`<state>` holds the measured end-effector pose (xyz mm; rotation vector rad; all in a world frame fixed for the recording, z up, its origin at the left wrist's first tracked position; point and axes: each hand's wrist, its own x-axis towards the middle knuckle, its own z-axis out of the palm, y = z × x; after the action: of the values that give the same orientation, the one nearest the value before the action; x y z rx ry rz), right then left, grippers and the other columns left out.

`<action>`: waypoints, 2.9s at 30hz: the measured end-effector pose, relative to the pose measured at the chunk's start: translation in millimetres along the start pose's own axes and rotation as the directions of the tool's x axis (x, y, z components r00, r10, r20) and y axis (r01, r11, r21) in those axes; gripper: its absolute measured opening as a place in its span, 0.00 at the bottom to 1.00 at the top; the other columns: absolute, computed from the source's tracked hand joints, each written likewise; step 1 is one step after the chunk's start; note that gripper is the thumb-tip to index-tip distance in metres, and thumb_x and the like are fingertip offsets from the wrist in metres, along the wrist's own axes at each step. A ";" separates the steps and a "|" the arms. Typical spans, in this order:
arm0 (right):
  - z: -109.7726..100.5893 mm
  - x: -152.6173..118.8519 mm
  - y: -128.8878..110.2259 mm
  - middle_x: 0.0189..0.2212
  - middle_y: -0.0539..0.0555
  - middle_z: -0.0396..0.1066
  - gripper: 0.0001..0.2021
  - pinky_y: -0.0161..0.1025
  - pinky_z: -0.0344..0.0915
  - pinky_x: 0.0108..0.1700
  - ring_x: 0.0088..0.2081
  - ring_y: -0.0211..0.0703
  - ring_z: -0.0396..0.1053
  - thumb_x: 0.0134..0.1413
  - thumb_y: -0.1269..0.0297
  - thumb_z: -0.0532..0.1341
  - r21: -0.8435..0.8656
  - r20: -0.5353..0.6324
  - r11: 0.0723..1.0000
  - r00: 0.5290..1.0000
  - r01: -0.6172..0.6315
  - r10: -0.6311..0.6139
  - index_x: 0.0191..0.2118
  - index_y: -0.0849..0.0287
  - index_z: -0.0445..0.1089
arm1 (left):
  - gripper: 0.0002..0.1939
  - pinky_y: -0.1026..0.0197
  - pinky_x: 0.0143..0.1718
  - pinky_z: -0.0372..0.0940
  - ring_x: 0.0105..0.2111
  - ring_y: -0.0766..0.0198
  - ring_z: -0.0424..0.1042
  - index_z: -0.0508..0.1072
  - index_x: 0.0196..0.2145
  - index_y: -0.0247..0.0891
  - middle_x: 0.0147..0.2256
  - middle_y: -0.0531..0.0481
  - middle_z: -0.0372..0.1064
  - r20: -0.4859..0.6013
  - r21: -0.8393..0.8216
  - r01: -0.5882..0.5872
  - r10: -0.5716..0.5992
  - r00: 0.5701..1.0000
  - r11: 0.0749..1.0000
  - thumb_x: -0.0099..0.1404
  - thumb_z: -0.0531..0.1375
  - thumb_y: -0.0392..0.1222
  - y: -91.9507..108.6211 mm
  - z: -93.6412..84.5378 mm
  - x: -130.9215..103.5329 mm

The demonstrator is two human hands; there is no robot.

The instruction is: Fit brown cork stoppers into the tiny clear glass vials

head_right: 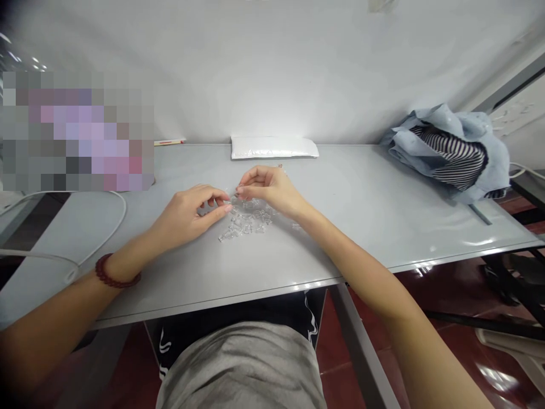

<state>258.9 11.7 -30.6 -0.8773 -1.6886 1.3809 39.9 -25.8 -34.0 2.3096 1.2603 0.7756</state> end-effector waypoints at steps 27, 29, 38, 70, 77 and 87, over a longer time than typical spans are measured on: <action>3.9 -10.2 -6.1 0.29 0.52 0.72 0.04 0.39 0.61 0.35 0.32 0.40 0.66 0.57 0.71 0.61 -0.539 0.240 0.771 0.940 0.338 -0.244 0.32 0.60 0.73 | 0.12 0.62 0.24 0.54 0.21 0.68 0.55 0.58 0.19 0.39 0.19 0.55 0.56 0.146 -0.102 -0.066 0.080 0.986 0.993 0.60 0.50 0.39 4.8 -2.4 -0.5; -5.5 -7.0 -2.8 0.30 0.53 0.73 0.05 0.40 0.61 0.36 0.32 0.40 0.66 0.57 0.71 0.60 -0.621 0.241 0.707 0.940 0.340 -0.241 0.31 0.60 0.72 | 0.11 0.61 0.26 0.55 0.22 0.66 0.57 0.58 0.19 0.40 0.20 0.54 0.58 0.131 0.003 -0.119 0.117 0.984 0.993 0.58 0.51 0.38 0.1 -7.4 -0.4; -31.1 -2.2 3.9 0.32 0.54 0.70 0.08 0.43 0.60 0.39 0.34 0.44 0.66 0.61 0.62 0.60 -0.742 0.268 0.611 0.957 0.277 -0.109 0.34 0.59 0.74 | 0.14 0.57 0.25 0.51 0.23 0.60 0.60 0.52 0.18 0.41 0.19 0.51 0.58 0.236 0.404 -0.120 0.024 0.971 0.907 0.57 0.53 0.40 -15.8 -24.8 -0.2; -54.9 15.1 29.1 0.38 0.58 0.65 0.03 0.51 0.63 0.46 0.44 0.53 0.64 0.51 0.72 0.60 -0.825 -0.013 0.560 0.988 0.077 -0.155 0.31 0.58 0.68 | 0.07 0.59 0.26 0.53 0.29 0.60 0.66 0.65 0.27 0.38 0.29 0.48 0.68 0.057 0.423 -0.083 0.065 0.996 0.902 0.61 0.52 0.36 -21.4 3.2 1.0; 5.6 -5.5 0.3 0.34 0.55 0.69 0.02 0.45 0.65 0.42 0.38 0.45 0.66 0.62 0.69 0.56 -0.738 0.262 0.486 0.862 0.469 -0.434 0.37 0.57 0.64 | 0.14 0.63 0.29 0.58 0.24 0.67 0.62 0.67 0.30 0.37 0.26 0.54 0.66 -0.023 -0.094 -0.015 0.013 1.000 0.995 0.70 0.51 0.47 -1.2 8.6 1.9; 15.9 -12.3 -2.4 0.32 0.55 0.69 0.05 0.44 0.64 0.40 0.35 0.44 0.64 0.64 0.73 0.55 -0.634 0.354 0.531 0.821 0.563 -0.448 0.36 0.59 0.66 | 0.16 0.62 0.27 0.54 0.24 0.68 0.58 0.63 0.23 0.37 0.22 0.54 0.59 0.022 -0.131 -0.043 0.046 0.999 0.990 0.69 0.52 0.43 6.0 5.1 1.3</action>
<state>250.5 -6.7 -31.8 -0.5745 -2.4202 0.3413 47.6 -28.2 -34.1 2.2421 1.1158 0.8162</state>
